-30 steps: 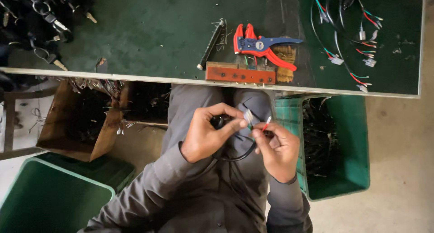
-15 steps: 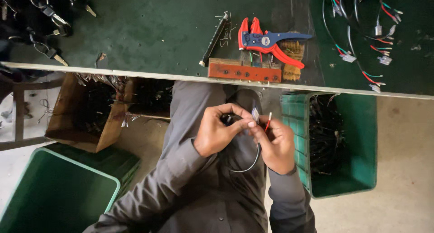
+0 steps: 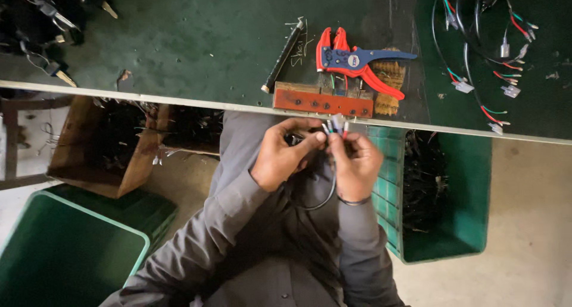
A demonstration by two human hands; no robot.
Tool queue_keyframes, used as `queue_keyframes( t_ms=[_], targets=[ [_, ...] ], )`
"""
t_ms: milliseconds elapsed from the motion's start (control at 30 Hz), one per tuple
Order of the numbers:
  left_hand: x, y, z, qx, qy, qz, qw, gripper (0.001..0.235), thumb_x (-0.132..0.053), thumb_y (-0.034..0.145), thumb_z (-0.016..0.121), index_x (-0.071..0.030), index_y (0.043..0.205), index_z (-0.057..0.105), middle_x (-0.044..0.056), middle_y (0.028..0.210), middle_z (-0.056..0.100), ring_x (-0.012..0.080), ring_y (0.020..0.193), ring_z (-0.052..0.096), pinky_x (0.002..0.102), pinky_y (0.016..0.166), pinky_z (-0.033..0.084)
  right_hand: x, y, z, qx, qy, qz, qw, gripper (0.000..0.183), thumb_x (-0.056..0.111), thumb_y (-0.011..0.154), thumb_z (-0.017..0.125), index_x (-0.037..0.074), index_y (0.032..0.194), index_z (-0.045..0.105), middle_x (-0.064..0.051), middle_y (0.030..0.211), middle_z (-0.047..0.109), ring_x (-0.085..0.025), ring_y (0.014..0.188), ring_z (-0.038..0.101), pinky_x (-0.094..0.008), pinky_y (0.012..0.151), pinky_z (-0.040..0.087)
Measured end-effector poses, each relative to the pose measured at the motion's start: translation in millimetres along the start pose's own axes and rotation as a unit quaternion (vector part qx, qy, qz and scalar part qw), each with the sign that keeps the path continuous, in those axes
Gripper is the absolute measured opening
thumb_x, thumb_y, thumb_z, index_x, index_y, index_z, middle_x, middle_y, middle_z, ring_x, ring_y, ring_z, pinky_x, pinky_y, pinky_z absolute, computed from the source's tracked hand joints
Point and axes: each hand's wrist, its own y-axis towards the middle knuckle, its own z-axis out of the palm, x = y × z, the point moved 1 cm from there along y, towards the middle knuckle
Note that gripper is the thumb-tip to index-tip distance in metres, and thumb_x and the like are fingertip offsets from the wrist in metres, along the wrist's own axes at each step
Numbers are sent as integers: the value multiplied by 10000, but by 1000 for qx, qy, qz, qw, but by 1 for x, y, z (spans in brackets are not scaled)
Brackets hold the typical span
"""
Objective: The person sits on the floor and assembles a wiring harness by inserting colored wires into a white connector and securing a black cylindrical component with a screwdriver. The person repeats this process for multiple harnesses, placing finished units on the table.
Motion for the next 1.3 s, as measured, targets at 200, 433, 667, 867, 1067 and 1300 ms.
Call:
queue_keyframes(
  t_ms=[200,433,667,867,1067,1300],
  targets=[
    [3,5,2,-45,26,-3,999,176,-128,943,780,36,955,716,8,743,660,40,491,524,221,423,377,0,3,7,-25,9,-47,999,105,29,951,742,-3,917,648,-20,768,679,-44,598,572,-205,517,429],
    [7,5,3,-18,1,53,998,132,-104,935,722,18,988,721,3,786,716,31,549,556,214,482,430,-7,7,6,-37,-47,-131,990,117,-28,942,762,-31,917,648,-39,828,712,-44,717,641,-203,642,502],
    [15,13,-2,-66,65,67,993,147,-109,932,752,35,905,761,9,717,706,26,553,551,222,486,429,1,10,14,-34,-48,-130,990,77,10,953,767,-31,949,702,-2,826,716,-30,722,648,-197,671,527],
    [17,18,-2,-86,81,99,988,142,-103,912,772,38,921,780,28,781,750,48,675,619,228,626,500,29,1,2,18,-121,-146,982,107,20,1001,685,-38,1077,732,-17,959,696,-28,675,556,-194,571,432],
    [16,15,-1,-84,72,109,988,140,-95,902,772,41,937,775,36,829,769,66,755,664,238,708,543,46,4,1,84,-122,-184,972,95,-3,986,746,-56,1054,705,-57,986,706,-54,831,664,-199,692,509],
    [10,14,9,-119,43,70,990,159,-125,903,767,33,919,758,16,794,751,41,670,631,223,592,505,49,7,5,15,-65,-86,994,112,13,951,759,-41,1043,723,-45,864,729,-54,701,648,-198,580,496]
  ],
)
